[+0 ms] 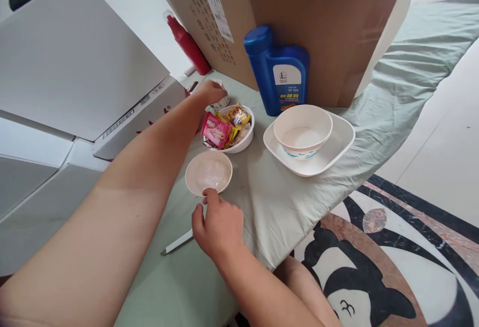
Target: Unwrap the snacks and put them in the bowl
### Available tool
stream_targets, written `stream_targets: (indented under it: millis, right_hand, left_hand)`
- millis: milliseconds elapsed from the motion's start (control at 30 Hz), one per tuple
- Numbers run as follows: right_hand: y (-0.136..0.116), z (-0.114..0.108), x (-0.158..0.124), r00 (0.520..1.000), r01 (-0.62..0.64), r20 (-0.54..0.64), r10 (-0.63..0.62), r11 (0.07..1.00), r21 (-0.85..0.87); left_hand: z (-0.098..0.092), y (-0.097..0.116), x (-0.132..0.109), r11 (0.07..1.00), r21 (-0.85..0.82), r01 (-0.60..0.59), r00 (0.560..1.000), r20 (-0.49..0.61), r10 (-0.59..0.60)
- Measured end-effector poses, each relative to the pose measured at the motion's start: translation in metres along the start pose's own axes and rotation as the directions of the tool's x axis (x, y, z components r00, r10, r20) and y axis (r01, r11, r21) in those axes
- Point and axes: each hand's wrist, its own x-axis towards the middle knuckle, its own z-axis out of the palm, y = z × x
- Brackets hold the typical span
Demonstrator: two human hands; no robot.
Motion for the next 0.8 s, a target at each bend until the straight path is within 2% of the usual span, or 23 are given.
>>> stream_targets:
  millis: [67, 100, 133, 167, 200, 267, 333, 367, 400, 467, 667, 800]
  right_hand:
    - [-0.002, -0.003, -0.002, 1.000, -0.010, 0.014, 0.010, 1.000, 0.007]
    - [-0.003, -0.004, -0.003, 1.000, -0.014, 0.021, 0.014, 1.000, 0.008]
    - [-0.004, -0.006, -0.004, 0.999, -0.019, 0.027, 0.019, 1.000, 0.007]
    - [-0.005, -0.007, -0.005, 0.999, -0.022, 0.035, 0.022, 1.000, 0.005]
    - [-0.006, -0.009, -0.006, 0.999, -0.024, 0.043, 0.024, 1.000, 0.002]
    - [-0.009, -0.010, -0.009, 0.998, -0.025, 0.064, 0.025, 1.000, -0.002]
    - [-0.011, -0.010, -0.010, 0.996, -0.025, 0.088, 0.026, 1.000, -0.010]
    - [-0.012, -0.009, -0.011, 0.995, -0.028, 0.097, 0.029, 1.000, -0.014]
    - [-0.013, -0.008, -0.012, 0.994, -0.035, 0.103, 0.037, 0.999, -0.017]
    - [-0.015, -0.007, -0.013, 0.992, -0.054, 0.111, 0.056, 0.998, -0.019]
    - [-0.015, -0.006, -0.013, 0.991, -0.089, 0.099, 0.091, 0.996, -0.025]
    - [-0.011, -0.006, -0.007, 0.994, -0.086, 0.068, 0.088, 0.996, -0.031]
  left_hand:
    - [-0.010, 0.006, -0.019, 0.993, -0.111, 0.032, 0.997, -0.065, -0.039]
    - [-0.015, 0.011, -0.036, 0.983, -0.183, -0.002, 0.994, -0.109, -0.019]
    - [-0.020, 0.015, -0.057, 0.972, -0.223, -0.074, 0.987, -0.156, 0.040]
    - [-0.025, 0.018, -0.081, 0.962, -0.218, -0.163, 0.979, -0.157, 0.130]
    - [-0.028, 0.020, -0.106, 0.950, -0.192, -0.246, 0.967, -0.111, 0.228]
    - [-0.031, 0.021, -0.153, 0.912, -0.125, -0.390, 0.910, 0.099, 0.403]
    - [-0.030, 0.019, -0.183, 0.882, -0.014, -0.471, 0.835, 0.316, 0.451]
    - [-0.027, 0.019, -0.191, 0.864, 0.038, -0.502, 0.807, 0.379, 0.453]
    - [-0.025, 0.018, -0.192, 0.845, 0.090, -0.527, 0.793, 0.408, 0.452]
    - [-0.019, 0.016, -0.182, 0.816, 0.155, -0.557, 0.790, 0.399, 0.465]
    - [0.003, 0.003, -0.117, 0.795, 0.127, -0.593, 0.790, 0.283, 0.544]
    - [0.015, -0.004, -0.086, 0.796, 0.131, -0.591, 0.802, 0.195, 0.564]
